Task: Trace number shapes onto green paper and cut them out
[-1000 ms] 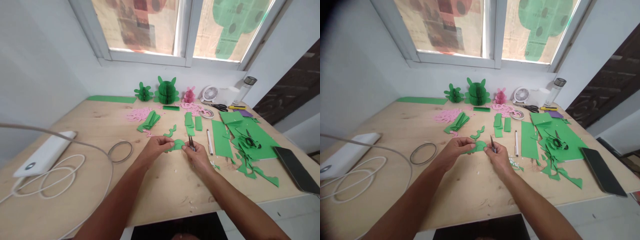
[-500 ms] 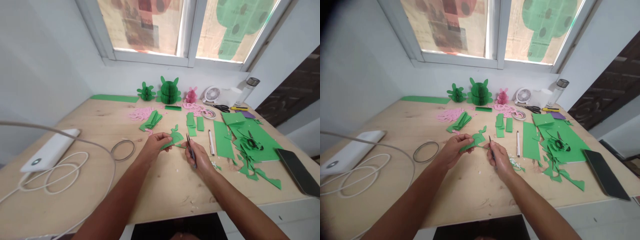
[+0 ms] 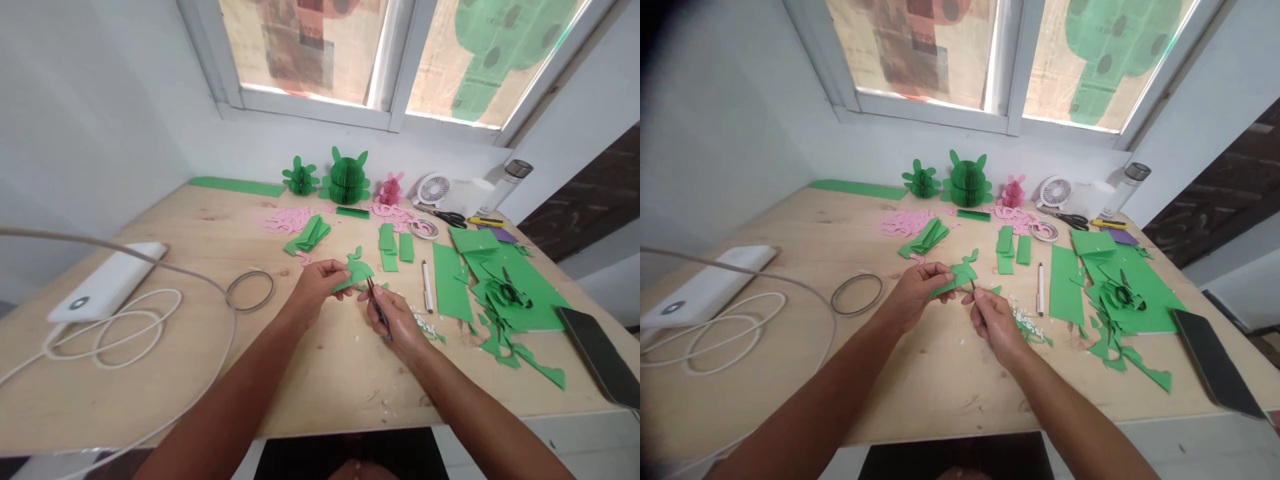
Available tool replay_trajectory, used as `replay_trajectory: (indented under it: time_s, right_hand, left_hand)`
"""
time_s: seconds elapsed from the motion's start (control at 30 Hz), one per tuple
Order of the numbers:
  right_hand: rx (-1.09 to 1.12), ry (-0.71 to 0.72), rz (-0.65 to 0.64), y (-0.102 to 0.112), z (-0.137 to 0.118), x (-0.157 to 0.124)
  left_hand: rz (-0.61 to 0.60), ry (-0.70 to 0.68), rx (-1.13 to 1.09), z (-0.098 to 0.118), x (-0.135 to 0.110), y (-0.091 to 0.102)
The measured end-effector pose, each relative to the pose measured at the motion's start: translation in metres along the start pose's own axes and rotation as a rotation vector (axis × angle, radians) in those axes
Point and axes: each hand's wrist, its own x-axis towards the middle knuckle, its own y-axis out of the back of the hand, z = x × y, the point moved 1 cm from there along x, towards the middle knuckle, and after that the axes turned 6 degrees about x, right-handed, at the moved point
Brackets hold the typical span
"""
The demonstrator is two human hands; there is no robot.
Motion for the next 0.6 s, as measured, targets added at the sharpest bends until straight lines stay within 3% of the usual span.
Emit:
replay_trajectory:
  time_s: [0.6]
  right_hand:
    - [-0.006,0.001,0.035,-0.0011,0.0046,0.0025]
  left_hand:
    - [-0.015,0.01,0.044,-0.0065,0.0017,-0.002]
